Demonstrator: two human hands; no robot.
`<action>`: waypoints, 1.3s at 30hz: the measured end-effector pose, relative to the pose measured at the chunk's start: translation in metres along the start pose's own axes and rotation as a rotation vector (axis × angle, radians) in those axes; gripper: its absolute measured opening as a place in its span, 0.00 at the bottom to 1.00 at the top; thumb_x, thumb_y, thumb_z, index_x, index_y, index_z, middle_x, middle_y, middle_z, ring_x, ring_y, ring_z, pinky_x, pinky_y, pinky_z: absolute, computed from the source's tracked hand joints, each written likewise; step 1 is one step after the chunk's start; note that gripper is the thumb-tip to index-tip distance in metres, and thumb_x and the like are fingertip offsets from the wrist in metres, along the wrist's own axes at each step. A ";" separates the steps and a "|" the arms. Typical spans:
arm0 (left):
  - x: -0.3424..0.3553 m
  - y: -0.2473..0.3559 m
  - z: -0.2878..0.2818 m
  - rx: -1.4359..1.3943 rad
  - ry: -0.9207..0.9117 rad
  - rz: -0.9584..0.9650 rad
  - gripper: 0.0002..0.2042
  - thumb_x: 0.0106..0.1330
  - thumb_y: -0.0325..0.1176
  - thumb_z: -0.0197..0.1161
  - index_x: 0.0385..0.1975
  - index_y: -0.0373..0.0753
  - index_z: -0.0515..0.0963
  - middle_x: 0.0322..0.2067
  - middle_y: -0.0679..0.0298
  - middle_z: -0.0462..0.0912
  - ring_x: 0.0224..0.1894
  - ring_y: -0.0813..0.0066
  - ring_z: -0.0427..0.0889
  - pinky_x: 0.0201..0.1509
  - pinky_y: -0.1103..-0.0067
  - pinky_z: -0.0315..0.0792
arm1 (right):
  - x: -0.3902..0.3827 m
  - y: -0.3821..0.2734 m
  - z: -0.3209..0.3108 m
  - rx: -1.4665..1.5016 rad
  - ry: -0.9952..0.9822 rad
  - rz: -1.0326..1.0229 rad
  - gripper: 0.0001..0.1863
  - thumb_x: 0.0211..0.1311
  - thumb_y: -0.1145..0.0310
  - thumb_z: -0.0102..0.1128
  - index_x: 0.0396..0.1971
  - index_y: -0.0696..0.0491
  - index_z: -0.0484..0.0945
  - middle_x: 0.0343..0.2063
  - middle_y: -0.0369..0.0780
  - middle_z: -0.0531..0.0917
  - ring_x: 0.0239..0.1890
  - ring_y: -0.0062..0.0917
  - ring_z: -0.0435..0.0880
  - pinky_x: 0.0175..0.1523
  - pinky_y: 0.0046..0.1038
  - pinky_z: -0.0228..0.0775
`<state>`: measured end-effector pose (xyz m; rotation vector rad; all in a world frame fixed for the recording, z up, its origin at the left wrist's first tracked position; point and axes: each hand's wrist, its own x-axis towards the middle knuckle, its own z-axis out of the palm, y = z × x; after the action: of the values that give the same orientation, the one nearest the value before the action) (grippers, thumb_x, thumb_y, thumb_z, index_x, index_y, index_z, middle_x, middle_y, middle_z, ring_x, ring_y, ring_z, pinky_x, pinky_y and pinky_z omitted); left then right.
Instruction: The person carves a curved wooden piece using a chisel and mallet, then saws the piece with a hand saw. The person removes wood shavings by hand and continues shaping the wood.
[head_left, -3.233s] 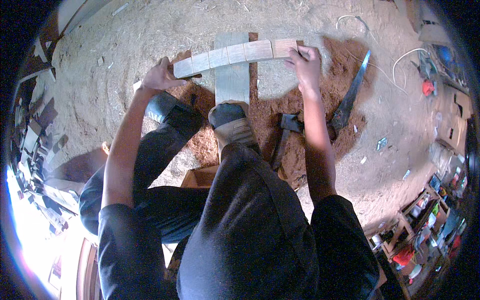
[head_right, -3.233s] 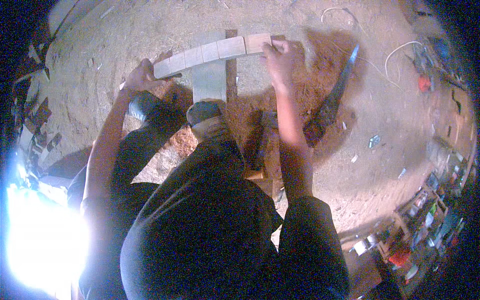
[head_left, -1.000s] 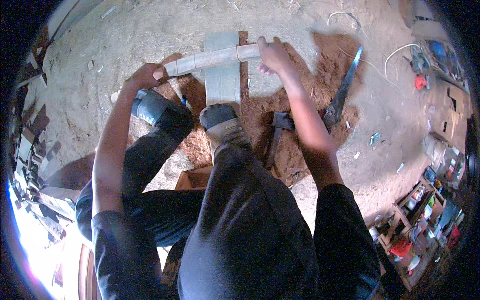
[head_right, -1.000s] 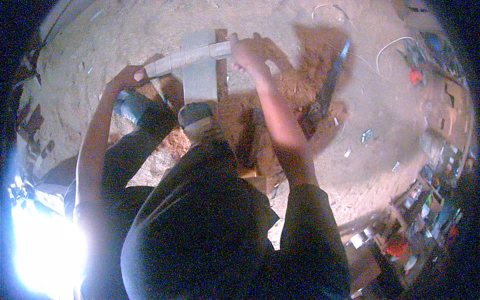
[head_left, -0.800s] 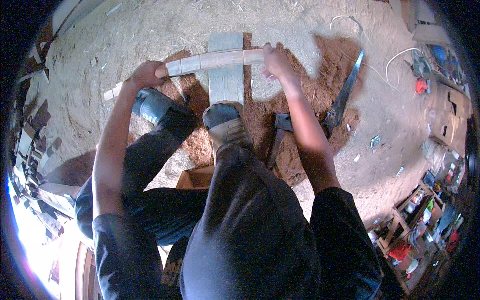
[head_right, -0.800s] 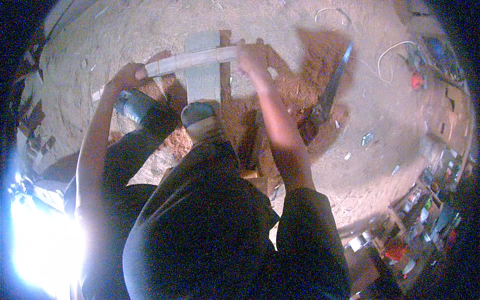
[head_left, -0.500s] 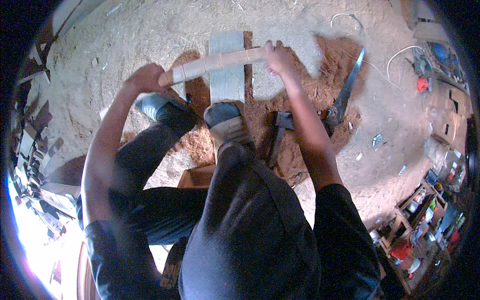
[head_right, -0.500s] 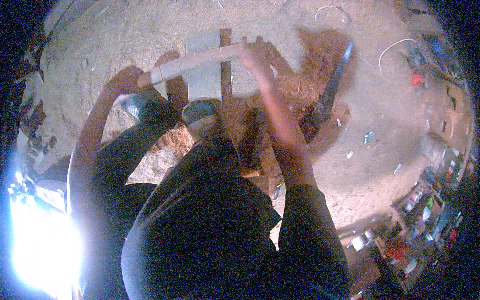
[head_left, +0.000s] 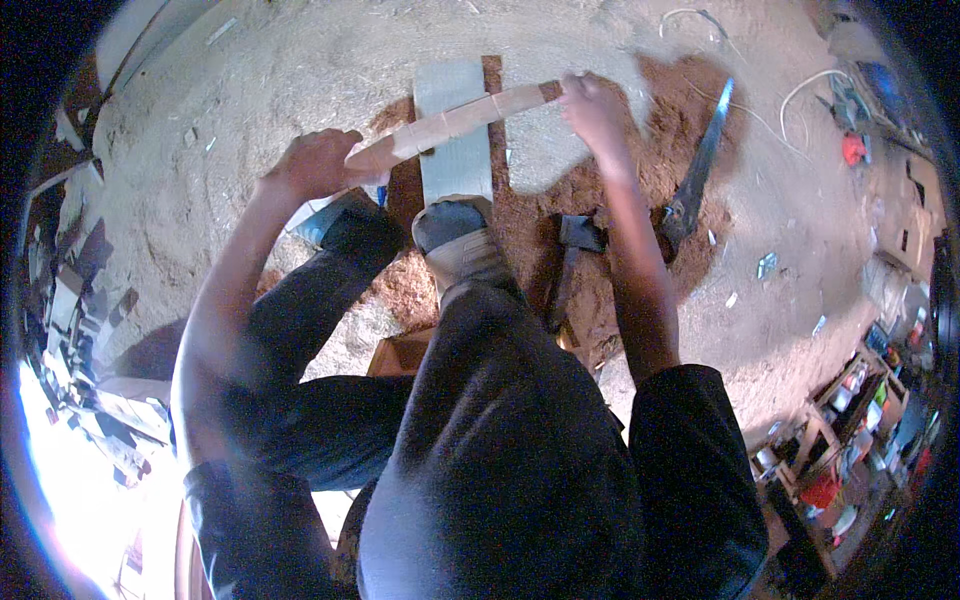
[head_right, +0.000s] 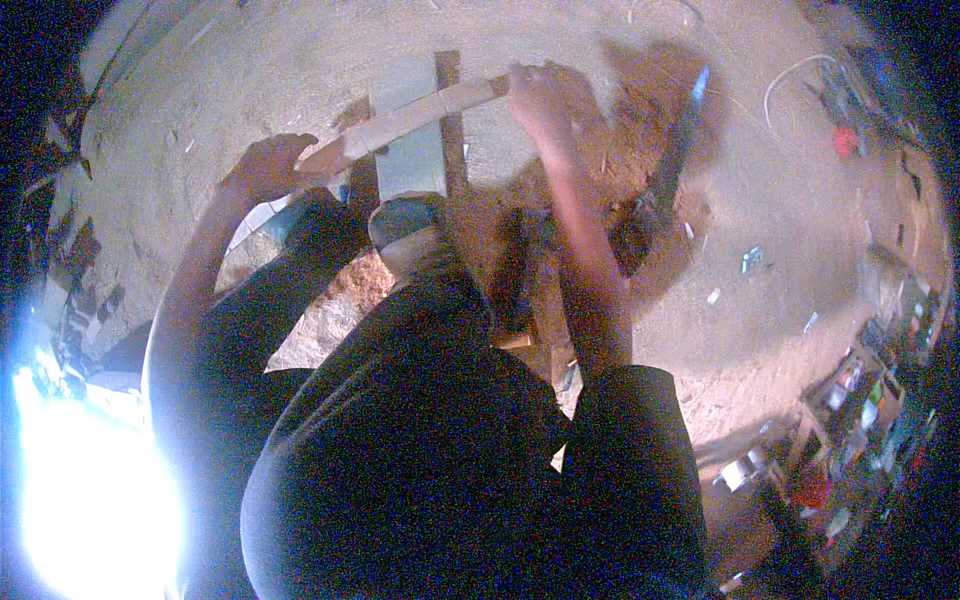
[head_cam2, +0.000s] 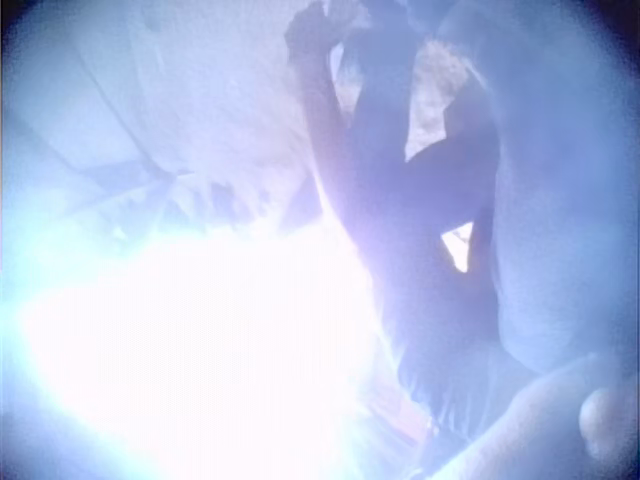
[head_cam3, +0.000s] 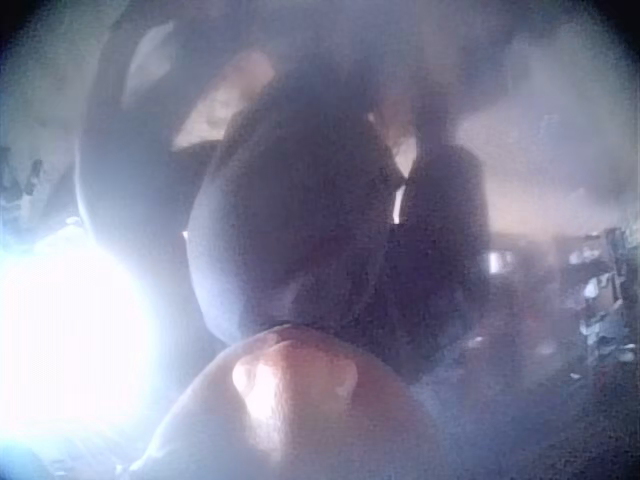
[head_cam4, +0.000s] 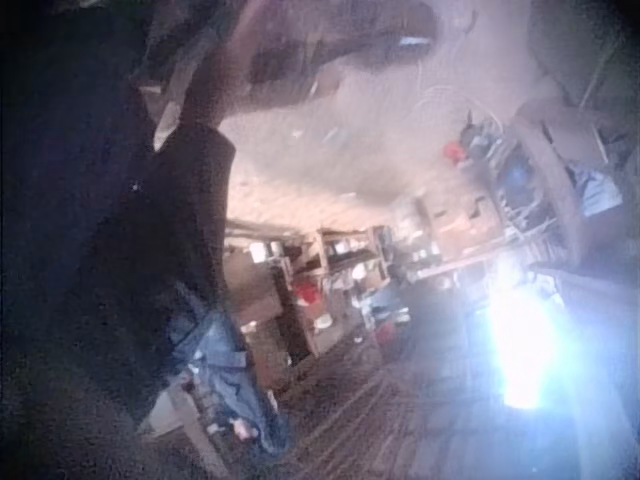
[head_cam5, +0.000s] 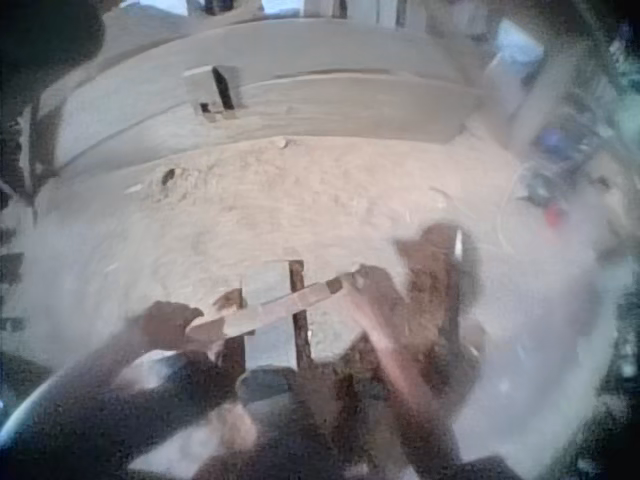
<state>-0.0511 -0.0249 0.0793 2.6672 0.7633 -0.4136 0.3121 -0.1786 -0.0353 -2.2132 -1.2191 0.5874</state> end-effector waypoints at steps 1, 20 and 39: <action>0.006 -0.003 0.008 0.040 0.078 0.051 0.25 0.58 0.57 0.61 0.38 0.37 0.79 0.38 0.52 0.83 0.42 0.54 0.83 0.46 0.62 0.76 | -0.016 0.013 -0.011 0.035 0.070 -0.070 0.22 0.68 0.52 0.49 0.48 0.55 0.77 0.27 0.41 0.84 0.22 0.22 0.80 0.28 0.23 0.71; 0.067 0.170 0.057 -0.430 -0.142 0.302 0.14 0.65 0.43 0.57 0.39 0.38 0.79 0.36 0.51 0.82 0.41 0.49 0.82 0.46 0.61 0.76 | -0.234 0.059 -0.061 -0.034 -0.105 0.396 0.25 0.47 0.61 0.73 0.43 0.57 0.76 0.35 0.50 0.83 0.41 0.45 0.83 0.43 0.40 0.73; 0.099 0.192 -0.066 -1.246 0.351 0.214 0.16 0.54 0.38 0.70 0.37 0.34 0.81 0.29 0.59 0.85 0.32 0.76 0.83 0.39 0.76 0.76 | -0.114 -0.150 -0.144 0.471 -0.008 -0.007 0.12 0.57 0.68 0.64 0.38 0.57 0.80 0.35 0.40 0.85 0.39 0.29 0.82 0.49 0.29 0.72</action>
<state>0.1472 -0.1079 0.1480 1.5836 0.5257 0.4777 0.2488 -0.2459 0.1831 -1.8096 -0.9701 0.7895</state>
